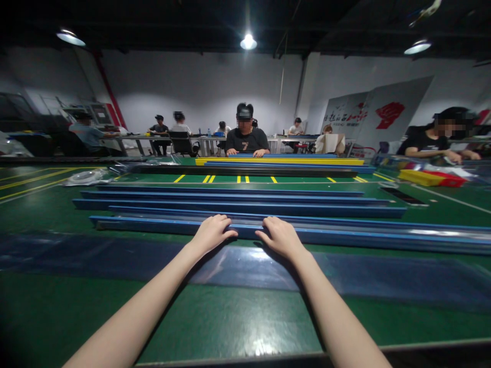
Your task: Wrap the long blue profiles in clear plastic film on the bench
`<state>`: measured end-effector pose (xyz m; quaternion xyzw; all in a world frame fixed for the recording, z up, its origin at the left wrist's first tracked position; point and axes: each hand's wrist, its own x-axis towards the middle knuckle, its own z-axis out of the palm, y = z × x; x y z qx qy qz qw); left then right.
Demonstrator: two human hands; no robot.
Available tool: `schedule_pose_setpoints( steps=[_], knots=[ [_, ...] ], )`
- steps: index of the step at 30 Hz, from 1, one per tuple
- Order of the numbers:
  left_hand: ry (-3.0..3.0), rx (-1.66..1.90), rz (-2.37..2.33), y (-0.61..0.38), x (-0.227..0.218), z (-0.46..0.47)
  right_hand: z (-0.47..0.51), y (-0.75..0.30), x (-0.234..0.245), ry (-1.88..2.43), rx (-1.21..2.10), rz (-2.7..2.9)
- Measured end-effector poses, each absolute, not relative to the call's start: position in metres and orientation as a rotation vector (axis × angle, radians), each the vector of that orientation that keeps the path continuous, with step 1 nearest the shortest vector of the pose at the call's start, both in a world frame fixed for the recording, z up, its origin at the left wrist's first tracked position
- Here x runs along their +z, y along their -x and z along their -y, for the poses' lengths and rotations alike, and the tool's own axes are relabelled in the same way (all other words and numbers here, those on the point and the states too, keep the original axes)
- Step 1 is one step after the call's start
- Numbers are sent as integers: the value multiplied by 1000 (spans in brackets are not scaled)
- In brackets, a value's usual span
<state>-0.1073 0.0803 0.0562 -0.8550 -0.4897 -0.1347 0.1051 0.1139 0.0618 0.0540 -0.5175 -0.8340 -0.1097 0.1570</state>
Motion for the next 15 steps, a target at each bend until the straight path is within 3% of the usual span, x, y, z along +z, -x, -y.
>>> schedule_pose_setpoints(
  steps=[15],
  knots=[
    [2486, -381, 1371, 106, 54, -79, -63, -124, 60, 1504, -396, 2393]
  ],
)
